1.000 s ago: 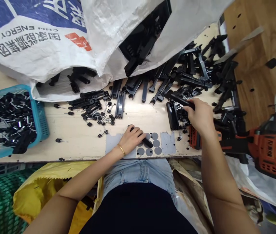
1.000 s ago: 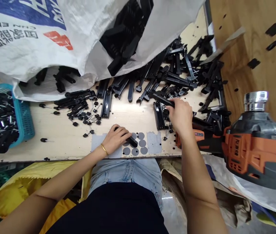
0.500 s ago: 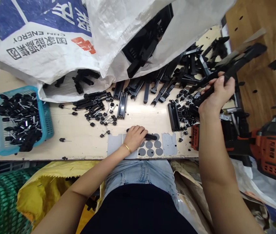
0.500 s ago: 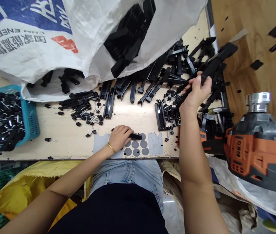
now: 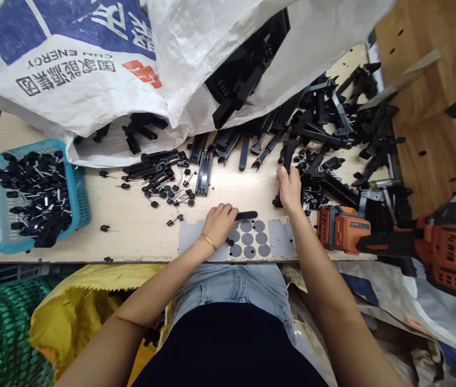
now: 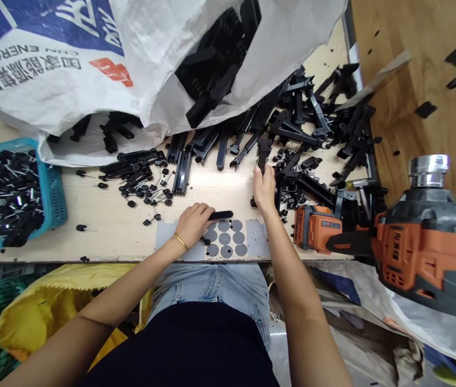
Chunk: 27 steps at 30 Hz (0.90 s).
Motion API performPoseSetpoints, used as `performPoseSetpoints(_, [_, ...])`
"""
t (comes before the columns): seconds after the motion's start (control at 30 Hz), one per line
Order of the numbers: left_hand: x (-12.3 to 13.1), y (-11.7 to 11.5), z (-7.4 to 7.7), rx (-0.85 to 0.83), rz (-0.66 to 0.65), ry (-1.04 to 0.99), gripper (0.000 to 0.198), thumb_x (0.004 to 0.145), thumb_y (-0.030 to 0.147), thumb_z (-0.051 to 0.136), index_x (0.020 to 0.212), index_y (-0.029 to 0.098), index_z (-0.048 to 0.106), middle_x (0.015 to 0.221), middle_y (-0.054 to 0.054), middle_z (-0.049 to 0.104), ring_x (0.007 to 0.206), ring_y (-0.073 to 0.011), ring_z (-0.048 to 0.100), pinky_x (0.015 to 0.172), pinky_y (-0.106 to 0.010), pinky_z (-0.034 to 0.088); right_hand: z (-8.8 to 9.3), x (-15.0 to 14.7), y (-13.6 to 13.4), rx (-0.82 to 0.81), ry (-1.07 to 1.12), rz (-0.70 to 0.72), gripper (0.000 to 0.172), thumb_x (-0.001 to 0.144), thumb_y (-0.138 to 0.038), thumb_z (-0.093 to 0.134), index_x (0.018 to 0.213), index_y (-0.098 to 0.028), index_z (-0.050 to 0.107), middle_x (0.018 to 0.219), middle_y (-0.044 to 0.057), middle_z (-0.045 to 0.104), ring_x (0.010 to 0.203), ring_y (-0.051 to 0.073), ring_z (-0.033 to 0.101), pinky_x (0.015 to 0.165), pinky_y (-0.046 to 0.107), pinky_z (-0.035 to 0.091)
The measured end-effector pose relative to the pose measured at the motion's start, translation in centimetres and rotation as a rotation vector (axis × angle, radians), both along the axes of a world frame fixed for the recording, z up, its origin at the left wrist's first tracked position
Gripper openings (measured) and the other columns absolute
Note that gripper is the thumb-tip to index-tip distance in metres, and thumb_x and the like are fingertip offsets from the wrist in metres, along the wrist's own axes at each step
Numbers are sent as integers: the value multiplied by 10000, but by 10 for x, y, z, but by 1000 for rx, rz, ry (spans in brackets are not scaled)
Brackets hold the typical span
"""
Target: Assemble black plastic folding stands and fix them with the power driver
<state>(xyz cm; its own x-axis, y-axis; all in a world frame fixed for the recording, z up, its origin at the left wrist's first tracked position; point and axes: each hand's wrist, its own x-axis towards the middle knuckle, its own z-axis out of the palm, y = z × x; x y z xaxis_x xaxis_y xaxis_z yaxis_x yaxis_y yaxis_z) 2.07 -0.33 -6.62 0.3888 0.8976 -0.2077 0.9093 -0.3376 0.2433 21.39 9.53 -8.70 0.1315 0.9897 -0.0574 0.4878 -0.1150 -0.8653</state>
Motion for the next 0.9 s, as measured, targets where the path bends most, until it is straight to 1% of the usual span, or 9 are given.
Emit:
performPoseSetpoints(0.1, [-3,3,2,-22,102,-3,170,869,248,588,1024,179,579,1023,-74,608,985,-225,544,803,-326,449,33,17,-6,-50,-238,134,318,904,-454,394,988,-184,538,880,86,624,836,221,599,769,373,476])
performPoseSetpoints(0.17, [-7,6,4,-30,172,-14,149,875,247,575,1007,176,583,1012,-76,610,986,-228,552,795,-323,467,58,21,-23,-75,-383,434,233,900,-339,436,1010,-176,560,864,83,634,789,219,592,739,360,467])
performPoseSetpoints(0.27, [-19,11,5,-18,311,-45,159,892,259,544,1014,165,584,1009,-95,613,972,-240,574,746,-325,496,79,20,-54,14,-674,839,204,866,-152,448,976,-178,617,924,97,641,887,236,573,877,407,428])
performPoseSetpoints(0.33, [-28,12,3,16,383,-71,206,893,249,534,1072,154,569,1032,-111,616,989,-259,579,741,-338,508,80,16,-69,74,-814,914,277,849,-73,406,928,-180,649,1028,120,635,1012,258,549,999,466,350])
performPoseSetpoints(0.47, [-37,9,-3,69,379,-114,308,876,182,511,1183,160,526,1060,-117,605,1012,-279,568,773,-368,516,69,5,-84,120,-864,658,337,861,-74,368,1033,-174,640,1260,158,546,1196,295,462,1014,492,337])
performPoseSetpoints(0.57, [-36,10,-8,101,295,-149,361,845,139,507,1205,158,517,1077,-120,581,1013,-273,549,844,-383,503,61,-6,-89,-95,-800,365,250,915,-266,401,951,-146,617,987,170,630,947,296,571,779,413,441])
performPoseSetpoints(0.67, [-33,14,-12,132,257,-179,354,835,165,529,1187,132,529,1088,-143,571,1038,-289,530,908,-415,473,46,-19,-89,-316,-661,269,246,858,-411,504,798,-178,558,826,114,625,750,248,574,626,339,395])
performPoseSetpoints(0.77, [-30,14,-11,81,295,-290,317,861,191,513,1171,122,520,1069,-146,596,1042,-282,554,903,-408,474,30,-29,-85,-351,-345,224,235,740,-370,619,677,-207,463,672,17,564,632,170,515,584,280,344])
performPoseSetpoints(0.9, [-17,-3,-1,-159,374,-634,355,915,245,450,1253,143,411,950,-72,667,828,-192,660,763,-305,523,31,-34,-78,-400,468,99,323,625,-373,691,719,-222,422,622,-67,486,537,93,414,524,222,332])
